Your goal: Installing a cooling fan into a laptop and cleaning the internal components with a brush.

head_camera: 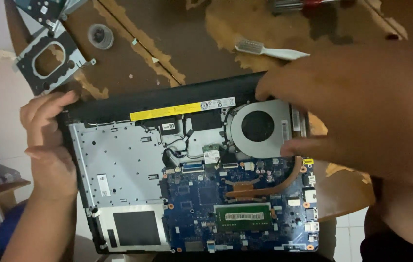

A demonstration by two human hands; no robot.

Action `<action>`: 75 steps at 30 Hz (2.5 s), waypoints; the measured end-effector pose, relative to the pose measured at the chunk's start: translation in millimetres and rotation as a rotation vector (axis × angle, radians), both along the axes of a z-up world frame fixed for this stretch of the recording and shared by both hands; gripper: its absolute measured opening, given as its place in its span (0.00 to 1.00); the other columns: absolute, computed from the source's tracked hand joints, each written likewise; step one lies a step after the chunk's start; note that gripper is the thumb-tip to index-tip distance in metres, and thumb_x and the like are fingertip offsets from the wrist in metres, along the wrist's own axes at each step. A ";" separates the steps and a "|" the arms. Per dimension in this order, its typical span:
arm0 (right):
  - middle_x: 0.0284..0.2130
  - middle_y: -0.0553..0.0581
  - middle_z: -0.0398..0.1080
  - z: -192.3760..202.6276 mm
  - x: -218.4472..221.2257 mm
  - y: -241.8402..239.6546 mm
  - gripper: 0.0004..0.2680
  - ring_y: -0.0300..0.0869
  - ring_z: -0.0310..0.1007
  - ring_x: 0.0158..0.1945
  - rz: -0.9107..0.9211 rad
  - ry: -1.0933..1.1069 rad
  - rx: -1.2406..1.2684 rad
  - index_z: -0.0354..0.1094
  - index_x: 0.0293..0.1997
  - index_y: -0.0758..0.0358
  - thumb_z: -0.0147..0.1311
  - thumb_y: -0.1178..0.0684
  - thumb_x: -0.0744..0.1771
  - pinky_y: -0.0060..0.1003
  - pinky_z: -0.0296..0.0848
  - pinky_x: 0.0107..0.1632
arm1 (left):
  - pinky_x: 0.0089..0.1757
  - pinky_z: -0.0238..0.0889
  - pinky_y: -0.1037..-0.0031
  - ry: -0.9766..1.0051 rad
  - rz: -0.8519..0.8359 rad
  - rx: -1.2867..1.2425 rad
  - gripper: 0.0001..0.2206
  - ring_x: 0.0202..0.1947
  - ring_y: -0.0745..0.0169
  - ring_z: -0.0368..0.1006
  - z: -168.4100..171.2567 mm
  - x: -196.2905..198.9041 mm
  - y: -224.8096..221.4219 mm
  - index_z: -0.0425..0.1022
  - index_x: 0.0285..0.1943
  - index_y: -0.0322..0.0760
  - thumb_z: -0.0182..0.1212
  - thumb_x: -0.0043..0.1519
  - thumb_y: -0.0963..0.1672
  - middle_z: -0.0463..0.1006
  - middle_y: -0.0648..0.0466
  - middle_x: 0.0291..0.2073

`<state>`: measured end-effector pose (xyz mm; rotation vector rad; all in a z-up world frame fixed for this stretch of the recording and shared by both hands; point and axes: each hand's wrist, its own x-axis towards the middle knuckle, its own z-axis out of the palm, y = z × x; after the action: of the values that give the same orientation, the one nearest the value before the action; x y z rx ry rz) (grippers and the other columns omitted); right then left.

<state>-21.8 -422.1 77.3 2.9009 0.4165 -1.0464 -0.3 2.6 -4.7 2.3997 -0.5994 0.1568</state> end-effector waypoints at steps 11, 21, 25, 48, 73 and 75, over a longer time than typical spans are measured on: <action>0.33 0.35 0.68 -7.7 -11.7 13.2 0.12 0.41 0.71 0.44 0.214 0.027 -0.240 0.55 0.41 0.32 0.51 0.27 0.64 0.43 0.71 0.37 | 0.70 0.47 0.56 -0.023 0.015 -0.042 0.51 0.65 0.40 0.57 -6.1 -0.1 0.3 0.69 0.65 0.20 0.11 0.74 0.67 0.66 0.36 0.57; 0.36 0.40 0.69 -3.9 -14.1 23.1 0.14 0.39 0.72 0.43 0.043 0.200 -0.267 0.56 0.39 0.36 0.51 0.26 0.65 0.39 0.69 0.43 | 0.72 0.46 0.55 0.018 0.043 -0.055 0.52 0.67 0.42 0.57 -3.1 0.5 2.0 0.69 0.65 0.22 0.12 0.71 0.69 0.66 0.37 0.58; 0.24 0.46 0.73 -18.2 -30.9 12.4 0.28 0.45 0.76 0.34 -0.084 -0.132 -0.359 0.59 0.42 0.41 0.59 0.16 0.53 0.39 0.68 0.36 | 0.68 0.48 0.57 -0.015 0.032 -0.027 0.51 0.63 0.42 0.61 -2.4 1.6 0.2 0.70 0.64 0.24 0.09 0.71 0.67 0.72 0.38 0.56; 0.37 0.37 0.78 -42.3 -48.2 2.2 0.29 0.36 0.82 0.45 0.394 -0.593 -0.388 0.60 0.59 0.20 0.53 0.21 0.52 0.46 0.76 0.54 | 0.65 0.46 0.57 0.000 -0.032 0.065 0.48 0.64 0.42 0.61 11.5 7.1 0.6 0.70 0.66 0.23 0.15 0.69 0.66 0.71 0.37 0.59; 0.40 0.40 0.80 -55.9 -42.5 -6.2 0.33 0.38 0.85 0.40 0.249 -0.582 -0.125 0.66 0.64 0.30 0.55 0.18 0.54 0.35 0.78 0.41 | 0.53 0.63 0.65 -0.465 -0.867 0.403 0.12 0.48 0.56 0.69 84.7 -10.6 -147.3 0.77 0.52 0.44 0.73 0.65 0.37 0.73 0.53 0.48; 0.41 0.37 0.80 -53.3 -40.8 -3.5 0.32 0.37 0.85 0.41 0.255 -0.557 -0.140 0.65 0.64 0.30 0.53 0.18 0.55 0.34 0.77 0.40 | 0.53 0.62 0.67 -0.496 -0.884 0.419 0.11 0.47 0.57 0.68 84.5 -4.8 -152.1 0.75 0.49 0.44 0.70 0.66 0.36 0.72 0.54 0.46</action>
<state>-62.6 -425.6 23.9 2.7493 0.6215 -0.2053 -5.2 -149.5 79.8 2.2183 -2.0158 0.2549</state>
